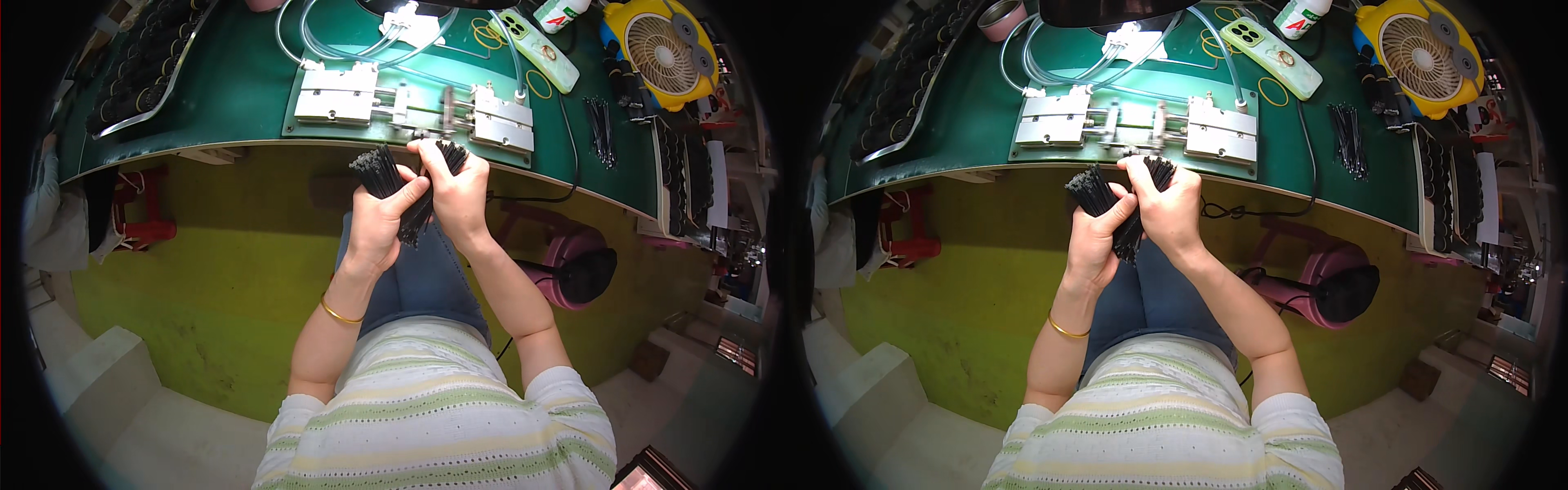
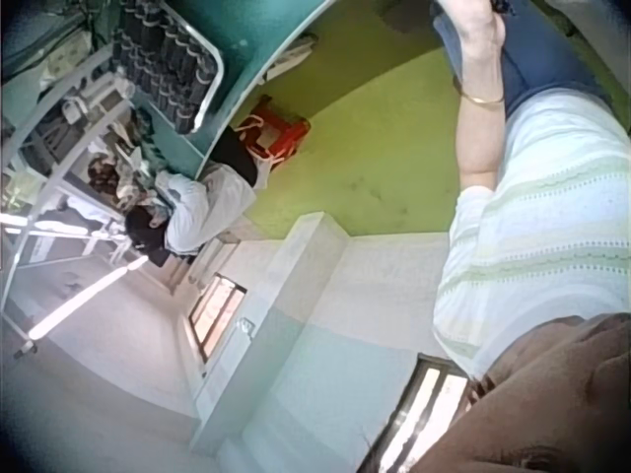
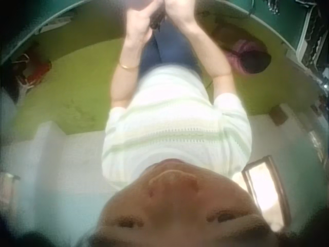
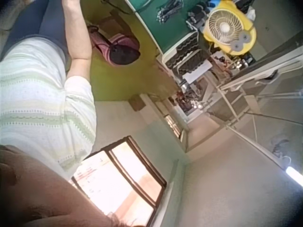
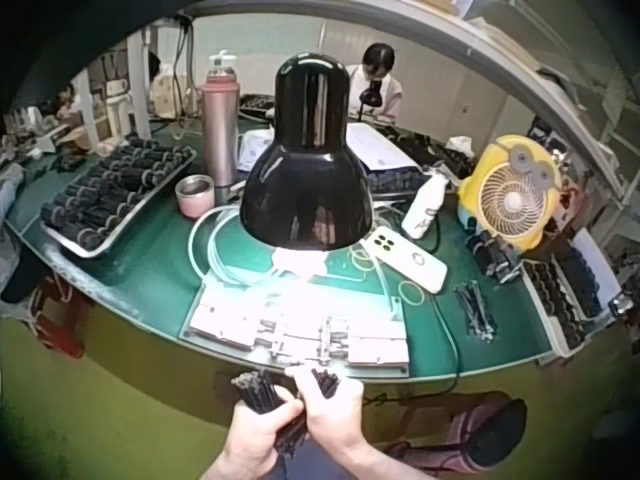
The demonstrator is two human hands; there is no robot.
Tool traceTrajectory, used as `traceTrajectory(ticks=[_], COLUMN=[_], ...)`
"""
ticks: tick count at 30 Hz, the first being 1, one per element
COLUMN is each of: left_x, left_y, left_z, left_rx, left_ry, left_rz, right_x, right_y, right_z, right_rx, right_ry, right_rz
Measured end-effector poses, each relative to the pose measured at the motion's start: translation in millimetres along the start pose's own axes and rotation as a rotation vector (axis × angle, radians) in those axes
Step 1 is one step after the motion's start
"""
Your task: Bundling and organizing small black electronic components at a workstation.
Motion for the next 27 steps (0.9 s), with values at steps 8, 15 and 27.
traceTrajectory(ticks=[8, 15, 27], left_x=[-3, -16, -11], left_y=[0, -7, -9], left_z=[1, 9, -8], left_rx=[-0.004, 0.051, 0.111], left_ry=[0.026, -0.161, 0.085], left_rz=[0.011, -0.08, -0.022], right_x=[-2, -7, 4], right_y=[1, 1, -8], right_z=[0, -1, 5], right_rx=[-0.016, -0.029, 0.072], right_ry=[0.031, 0.075, 0.008], right_rz=[0.151, 0.154, 0.02])
Point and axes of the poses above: each hand's wrist, its own y-axis towards the middle knuckle, its own z-axis out of the palm, x = y × z, the point moved 5 cm from there along y, towards the middle knuckle, and after that the axes turned 3 degrees about -x, right-handed, at the moved point
